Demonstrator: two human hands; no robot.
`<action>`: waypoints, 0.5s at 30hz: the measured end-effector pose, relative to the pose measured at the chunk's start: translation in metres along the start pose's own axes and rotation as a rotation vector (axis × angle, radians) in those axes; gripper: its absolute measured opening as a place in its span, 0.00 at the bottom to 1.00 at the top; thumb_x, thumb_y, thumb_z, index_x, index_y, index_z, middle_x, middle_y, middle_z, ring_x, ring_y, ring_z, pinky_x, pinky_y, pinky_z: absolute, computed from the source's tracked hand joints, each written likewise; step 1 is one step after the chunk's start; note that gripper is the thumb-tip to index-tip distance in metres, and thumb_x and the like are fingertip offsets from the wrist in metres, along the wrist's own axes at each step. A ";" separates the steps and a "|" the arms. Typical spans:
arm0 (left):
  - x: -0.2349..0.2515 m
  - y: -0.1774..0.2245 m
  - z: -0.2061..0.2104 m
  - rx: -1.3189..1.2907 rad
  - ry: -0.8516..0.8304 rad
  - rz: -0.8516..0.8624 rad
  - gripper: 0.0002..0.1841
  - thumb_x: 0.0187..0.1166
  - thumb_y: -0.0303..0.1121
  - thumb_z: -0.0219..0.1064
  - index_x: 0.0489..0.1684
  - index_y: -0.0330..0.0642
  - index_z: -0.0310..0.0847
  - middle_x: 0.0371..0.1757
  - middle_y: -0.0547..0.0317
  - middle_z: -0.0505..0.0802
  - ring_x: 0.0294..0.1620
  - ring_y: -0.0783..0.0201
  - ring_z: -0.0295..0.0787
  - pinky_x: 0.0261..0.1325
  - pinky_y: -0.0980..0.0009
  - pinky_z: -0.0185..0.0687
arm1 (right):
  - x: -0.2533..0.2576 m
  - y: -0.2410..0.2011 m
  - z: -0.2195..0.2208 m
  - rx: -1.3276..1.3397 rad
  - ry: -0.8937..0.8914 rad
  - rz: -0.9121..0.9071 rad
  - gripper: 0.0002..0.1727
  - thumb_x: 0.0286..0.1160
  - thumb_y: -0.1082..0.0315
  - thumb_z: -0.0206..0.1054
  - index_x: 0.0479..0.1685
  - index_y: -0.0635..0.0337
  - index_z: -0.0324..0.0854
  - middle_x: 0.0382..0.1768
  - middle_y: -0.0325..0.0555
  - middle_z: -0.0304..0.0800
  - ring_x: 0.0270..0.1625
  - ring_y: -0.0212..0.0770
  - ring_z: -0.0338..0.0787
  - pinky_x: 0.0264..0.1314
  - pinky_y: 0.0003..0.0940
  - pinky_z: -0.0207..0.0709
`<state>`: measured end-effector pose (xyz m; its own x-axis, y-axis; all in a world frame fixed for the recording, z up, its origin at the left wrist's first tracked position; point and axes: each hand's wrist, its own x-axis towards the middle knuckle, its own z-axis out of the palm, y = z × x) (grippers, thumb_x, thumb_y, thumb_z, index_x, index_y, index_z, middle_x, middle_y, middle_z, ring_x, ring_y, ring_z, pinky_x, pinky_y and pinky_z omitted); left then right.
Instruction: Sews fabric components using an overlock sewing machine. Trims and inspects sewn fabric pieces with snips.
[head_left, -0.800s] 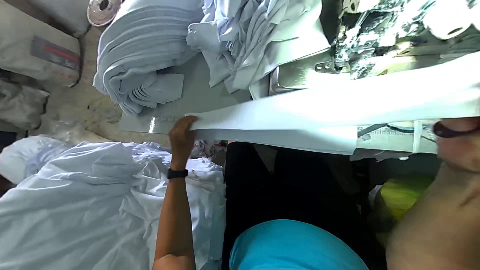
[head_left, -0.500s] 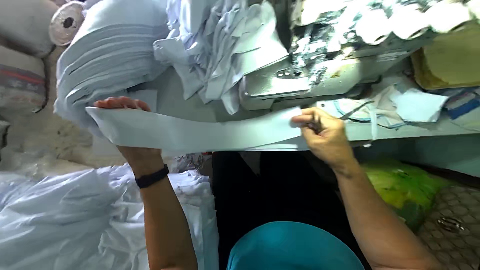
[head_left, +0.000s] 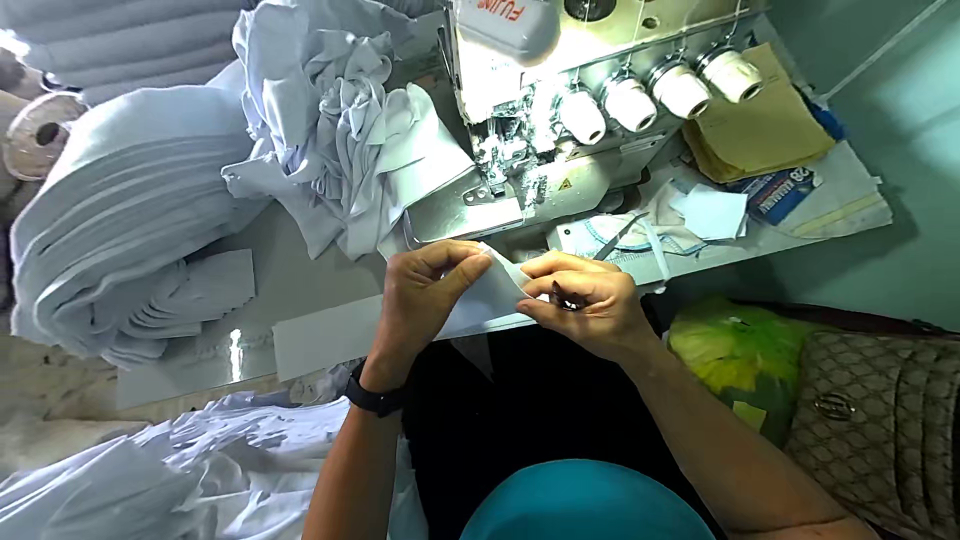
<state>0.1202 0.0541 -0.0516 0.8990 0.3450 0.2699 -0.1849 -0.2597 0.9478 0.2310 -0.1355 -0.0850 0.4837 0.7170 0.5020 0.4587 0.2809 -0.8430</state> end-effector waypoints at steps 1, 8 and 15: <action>-0.001 0.001 -0.001 -0.007 0.027 0.007 0.04 0.75 0.20 0.69 0.35 0.37 0.89 0.40 0.67 0.95 0.42 0.79 0.92 0.49 0.80 0.89 | 0.000 0.000 -0.002 0.004 0.008 -0.003 0.05 0.70 0.73 0.75 0.30 0.66 0.88 0.45 0.42 0.92 0.45 0.21 0.88 0.47 0.12 0.83; -0.004 -0.012 0.005 -0.161 0.163 0.049 0.09 0.74 0.19 0.70 0.37 0.48 0.85 0.40 0.70 0.96 0.44 0.75 0.94 0.52 0.76 0.90 | 0.001 0.004 0.011 0.332 0.126 0.245 0.03 0.66 0.77 0.75 0.31 0.58 0.89 0.32 0.35 0.93 0.26 0.21 0.86 0.27 0.15 0.80; 0.040 -0.005 -0.006 0.341 0.041 0.284 0.09 0.68 0.20 0.76 0.40 0.36 0.81 0.38 0.61 0.92 0.35 0.77 0.87 0.38 0.83 0.83 | 0.013 0.015 0.034 0.084 0.347 0.215 0.08 0.67 0.80 0.74 0.40 0.63 0.82 0.28 0.36 0.89 0.26 0.24 0.88 0.29 0.19 0.85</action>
<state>0.1543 0.0745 -0.0442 0.8139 0.2507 0.5242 -0.2744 -0.6293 0.7271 0.2181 -0.1004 -0.0977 0.7907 0.5117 0.3362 0.2645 0.2098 -0.9413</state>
